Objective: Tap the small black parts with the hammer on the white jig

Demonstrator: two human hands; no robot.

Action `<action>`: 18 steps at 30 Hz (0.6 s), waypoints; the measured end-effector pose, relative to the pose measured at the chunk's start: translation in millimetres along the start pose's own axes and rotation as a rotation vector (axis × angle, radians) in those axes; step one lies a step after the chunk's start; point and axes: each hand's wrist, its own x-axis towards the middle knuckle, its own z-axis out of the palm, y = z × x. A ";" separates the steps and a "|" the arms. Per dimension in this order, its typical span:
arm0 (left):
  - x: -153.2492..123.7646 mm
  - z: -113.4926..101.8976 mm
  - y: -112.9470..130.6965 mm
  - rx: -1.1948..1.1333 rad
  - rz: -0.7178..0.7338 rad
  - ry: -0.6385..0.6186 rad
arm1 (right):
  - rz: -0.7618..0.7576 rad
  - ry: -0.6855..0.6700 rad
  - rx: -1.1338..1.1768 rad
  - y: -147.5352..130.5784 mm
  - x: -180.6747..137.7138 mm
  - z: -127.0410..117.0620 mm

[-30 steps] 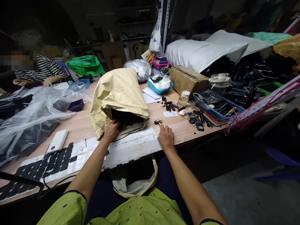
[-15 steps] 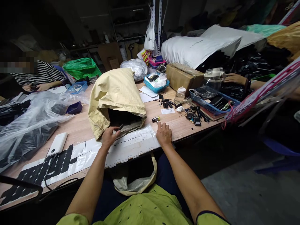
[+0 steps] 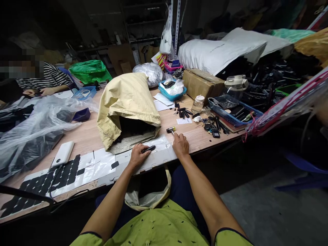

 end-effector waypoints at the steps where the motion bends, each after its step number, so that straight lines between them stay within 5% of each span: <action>1: 0.3 -0.4 0.5 -0.017 -0.008 -0.003 | -0.004 0.005 0.072 1.5 -3.7 -2.3; 8: 1.9 -0.5 11.8 -0.077 -0.087 -0.023 | -0.213 -0.036 0.571 -10.3 -66.0 -17.8; 18: 3.7 2.5 18.6 -0.104 -0.123 -0.018 | -0.250 -0.128 0.636 -24.8 -74.2 -23.1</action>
